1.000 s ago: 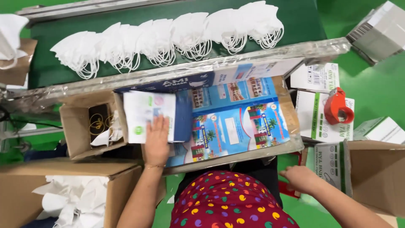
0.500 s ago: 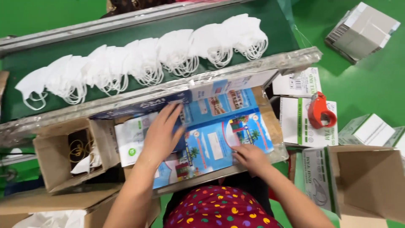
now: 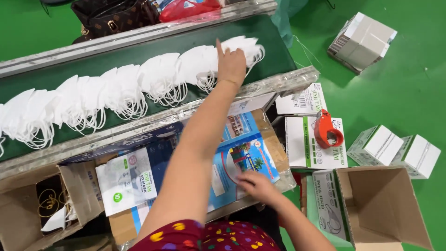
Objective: Counting and placing white face masks into small plastic bags, then organizing the bags into boxes.
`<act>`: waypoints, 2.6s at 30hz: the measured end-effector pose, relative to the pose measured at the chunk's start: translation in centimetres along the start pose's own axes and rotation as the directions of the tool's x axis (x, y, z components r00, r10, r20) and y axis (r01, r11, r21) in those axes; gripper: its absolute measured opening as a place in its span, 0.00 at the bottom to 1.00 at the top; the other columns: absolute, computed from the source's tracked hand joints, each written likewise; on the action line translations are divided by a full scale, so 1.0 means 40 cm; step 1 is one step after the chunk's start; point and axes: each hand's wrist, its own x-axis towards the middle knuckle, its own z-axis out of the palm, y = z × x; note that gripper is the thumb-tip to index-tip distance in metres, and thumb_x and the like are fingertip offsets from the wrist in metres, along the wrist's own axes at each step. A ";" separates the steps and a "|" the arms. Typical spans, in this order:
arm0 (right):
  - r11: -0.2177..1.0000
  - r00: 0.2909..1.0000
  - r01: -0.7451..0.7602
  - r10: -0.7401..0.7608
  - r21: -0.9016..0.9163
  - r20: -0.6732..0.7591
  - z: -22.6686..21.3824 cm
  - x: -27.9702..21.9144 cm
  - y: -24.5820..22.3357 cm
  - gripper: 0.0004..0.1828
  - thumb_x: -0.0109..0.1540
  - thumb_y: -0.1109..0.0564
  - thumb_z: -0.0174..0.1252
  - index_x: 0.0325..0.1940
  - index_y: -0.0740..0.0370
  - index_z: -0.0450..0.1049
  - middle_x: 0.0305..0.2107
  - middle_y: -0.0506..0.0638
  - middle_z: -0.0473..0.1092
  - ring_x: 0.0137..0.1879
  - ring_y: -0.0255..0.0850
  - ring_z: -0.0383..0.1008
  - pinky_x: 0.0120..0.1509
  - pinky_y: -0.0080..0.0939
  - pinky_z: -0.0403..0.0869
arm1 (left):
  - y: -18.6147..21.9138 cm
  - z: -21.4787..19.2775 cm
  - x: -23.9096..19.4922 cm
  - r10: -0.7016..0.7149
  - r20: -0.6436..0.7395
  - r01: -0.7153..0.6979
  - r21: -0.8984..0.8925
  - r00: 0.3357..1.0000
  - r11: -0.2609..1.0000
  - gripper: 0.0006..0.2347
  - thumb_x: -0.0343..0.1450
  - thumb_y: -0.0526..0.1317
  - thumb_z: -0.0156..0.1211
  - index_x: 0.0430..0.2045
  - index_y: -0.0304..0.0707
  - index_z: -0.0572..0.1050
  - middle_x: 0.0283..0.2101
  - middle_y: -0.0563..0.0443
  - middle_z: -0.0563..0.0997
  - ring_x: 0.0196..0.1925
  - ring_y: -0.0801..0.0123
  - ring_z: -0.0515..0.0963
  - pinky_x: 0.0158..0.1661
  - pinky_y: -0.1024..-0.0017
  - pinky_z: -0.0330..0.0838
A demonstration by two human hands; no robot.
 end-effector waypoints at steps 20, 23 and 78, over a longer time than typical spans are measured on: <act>0.922 0.972 -0.059 0.139 0.383 -0.187 0.038 0.119 -0.090 0.48 0.51 0.60 0.73 0.71 0.68 0.57 0.58 0.61 0.66 0.62 0.49 0.68 0.65 0.46 0.69 | -0.215 -0.234 -0.742 0.294 0.195 -0.041 -0.768 0.936 0.639 0.42 0.60 0.43 0.72 0.67 0.32 0.52 0.69 0.32 0.59 0.75 0.38 0.45 0.68 0.37 0.29; 0.982 0.968 0.081 -0.037 0.172 -0.247 0.070 0.095 -0.064 0.67 0.46 0.58 0.79 0.78 0.67 0.41 0.64 0.67 0.59 0.68 0.55 0.63 0.70 0.50 0.63 | -0.222 -0.146 -0.802 0.350 0.409 -0.005 -0.644 0.843 0.765 0.38 0.60 0.46 0.75 0.65 0.43 0.60 0.67 0.48 0.69 0.77 0.49 0.52 0.70 0.32 0.28; 0.808 0.970 -0.238 0.171 0.539 0.172 0.052 0.174 -0.228 0.25 0.57 0.62 0.55 0.59 0.63 0.73 0.43 0.54 0.78 0.50 0.39 0.78 0.54 0.39 0.76 | -0.294 -0.269 -0.815 -0.109 0.189 0.218 -0.844 0.976 0.489 0.04 0.70 0.39 0.65 0.32 0.39 0.82 0.35 0.49 0.82 0.49 0.53 0.78 0.52 0.60 0.69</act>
